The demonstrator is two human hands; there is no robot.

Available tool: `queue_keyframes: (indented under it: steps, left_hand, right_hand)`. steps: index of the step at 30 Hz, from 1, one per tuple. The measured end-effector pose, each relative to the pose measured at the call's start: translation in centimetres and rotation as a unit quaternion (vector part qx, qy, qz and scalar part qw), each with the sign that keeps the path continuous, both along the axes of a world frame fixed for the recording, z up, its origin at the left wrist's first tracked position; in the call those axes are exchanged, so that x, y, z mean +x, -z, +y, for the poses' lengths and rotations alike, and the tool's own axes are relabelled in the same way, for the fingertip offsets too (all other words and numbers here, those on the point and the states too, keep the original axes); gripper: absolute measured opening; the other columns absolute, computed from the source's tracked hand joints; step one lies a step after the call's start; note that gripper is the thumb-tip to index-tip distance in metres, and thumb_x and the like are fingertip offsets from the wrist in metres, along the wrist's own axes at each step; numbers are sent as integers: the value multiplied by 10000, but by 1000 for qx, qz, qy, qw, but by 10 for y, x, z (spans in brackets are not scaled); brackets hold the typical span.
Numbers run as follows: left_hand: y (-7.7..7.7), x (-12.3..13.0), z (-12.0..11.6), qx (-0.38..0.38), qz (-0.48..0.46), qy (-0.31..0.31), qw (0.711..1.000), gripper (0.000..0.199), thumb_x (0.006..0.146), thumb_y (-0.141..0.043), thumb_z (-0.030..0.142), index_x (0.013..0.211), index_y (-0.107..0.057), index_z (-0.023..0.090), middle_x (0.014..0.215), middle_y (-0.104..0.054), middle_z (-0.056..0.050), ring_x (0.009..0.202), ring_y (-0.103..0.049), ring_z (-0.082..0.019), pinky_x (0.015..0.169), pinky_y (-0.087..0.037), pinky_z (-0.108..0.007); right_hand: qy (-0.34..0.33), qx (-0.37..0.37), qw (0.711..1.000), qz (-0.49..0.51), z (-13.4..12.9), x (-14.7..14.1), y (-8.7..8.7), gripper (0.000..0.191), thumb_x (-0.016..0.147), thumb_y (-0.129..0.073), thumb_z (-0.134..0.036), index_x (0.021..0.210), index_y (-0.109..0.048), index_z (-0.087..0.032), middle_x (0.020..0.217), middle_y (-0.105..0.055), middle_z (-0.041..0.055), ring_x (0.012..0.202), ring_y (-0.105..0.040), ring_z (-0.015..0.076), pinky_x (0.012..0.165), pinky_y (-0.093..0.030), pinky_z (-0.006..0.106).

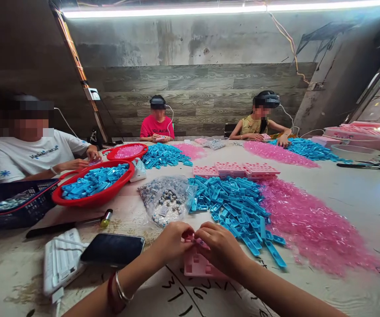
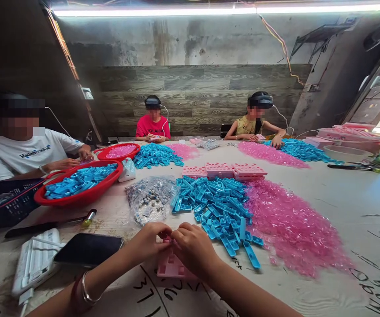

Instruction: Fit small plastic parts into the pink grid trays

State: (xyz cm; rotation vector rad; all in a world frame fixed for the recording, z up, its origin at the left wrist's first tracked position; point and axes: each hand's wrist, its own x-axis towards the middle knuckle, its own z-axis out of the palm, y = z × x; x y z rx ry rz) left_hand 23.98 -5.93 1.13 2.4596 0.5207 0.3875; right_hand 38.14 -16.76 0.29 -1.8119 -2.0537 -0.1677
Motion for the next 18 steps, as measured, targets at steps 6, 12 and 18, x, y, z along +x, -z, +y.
queue_keyframes:
  steps: [6, 12, 18]
  left_hand:
    - [6, 0, 4, 7, -30, 36, 999, 94, 713, -638, 78, 755, -698, 137, 771, -671, -32, 724, -593, -149, 681, -420, -231]
    - [7, 0, 5, 17, -47, 42, 998, 87, 713, -642, 73, 727, -695, 140, 769, -675, -30, 736, -601, -152, 686, -418, -227]
    - [5, 1, 5, 13, -37, 62, 997, 118, 757, -616, 82, 736, -710, 152, 793, -686, -26, 747, -613, -147, 689, -424, -224]
  right_hand:
    - [-27, 11, 1000, -10, 0, 1, -1, 49, 818, -647, -149, 856, -671, -169, 819, -681, 37, 805, -614, 177, 723, -459, 270]
    - [-33, 2, 999, -15, 1, 1, 0, 48, 823, -644, -143, 831, -687, -162, 818, -681, 44, 811, -611, 177, 715, -472, 266]
    - [-47, -7, 998, -43, 1, 2, 1, 79, 829, -615, -117, 833, -687, -150, 836, -671, 56, 817, -603, 177, 683, -476, 256]
